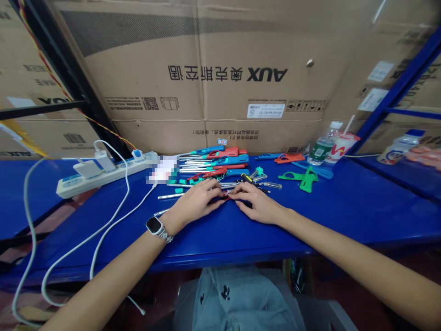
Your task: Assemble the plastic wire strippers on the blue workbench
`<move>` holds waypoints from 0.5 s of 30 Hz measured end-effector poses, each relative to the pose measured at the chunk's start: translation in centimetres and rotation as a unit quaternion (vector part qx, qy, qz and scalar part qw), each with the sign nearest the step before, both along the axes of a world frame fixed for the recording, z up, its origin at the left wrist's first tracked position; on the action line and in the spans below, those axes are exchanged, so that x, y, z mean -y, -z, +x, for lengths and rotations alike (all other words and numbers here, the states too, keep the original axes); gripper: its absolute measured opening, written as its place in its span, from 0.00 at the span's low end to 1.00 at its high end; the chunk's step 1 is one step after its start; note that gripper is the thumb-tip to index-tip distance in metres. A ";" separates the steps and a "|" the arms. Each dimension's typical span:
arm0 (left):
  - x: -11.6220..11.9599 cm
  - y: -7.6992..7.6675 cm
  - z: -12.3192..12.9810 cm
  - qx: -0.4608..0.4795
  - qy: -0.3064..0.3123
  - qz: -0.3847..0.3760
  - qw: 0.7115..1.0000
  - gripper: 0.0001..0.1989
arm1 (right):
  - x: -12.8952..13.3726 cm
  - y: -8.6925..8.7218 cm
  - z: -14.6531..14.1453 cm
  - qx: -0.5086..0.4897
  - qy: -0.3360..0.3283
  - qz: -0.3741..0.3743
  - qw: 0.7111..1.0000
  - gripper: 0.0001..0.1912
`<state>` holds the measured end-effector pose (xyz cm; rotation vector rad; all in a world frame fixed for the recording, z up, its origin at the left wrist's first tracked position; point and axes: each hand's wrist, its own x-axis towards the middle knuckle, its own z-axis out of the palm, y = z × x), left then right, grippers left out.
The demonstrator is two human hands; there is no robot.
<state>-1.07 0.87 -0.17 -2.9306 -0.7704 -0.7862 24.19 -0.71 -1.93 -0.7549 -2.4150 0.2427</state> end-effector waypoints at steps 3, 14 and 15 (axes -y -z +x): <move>0.0 0.2 -0.1 0.006 0.008 0.004 1.000 0.11 | 0.1 -0.1 0.0 -0.008 -0.001 -0.014 1.000 0.16; -0.6 0.7 0.6 0.037 0.003 -0.050 0.998 0.09 | 0.6 -0.6 -0.4 -0.018 0.026 -0.041 0.999 0.18; -0.6 0.7 0.6 0.035 0.004 -0.046 0.998 0.09 | 0.6 -0.6 -0.4 -0.018 0.028 -0.042 0.999 0.18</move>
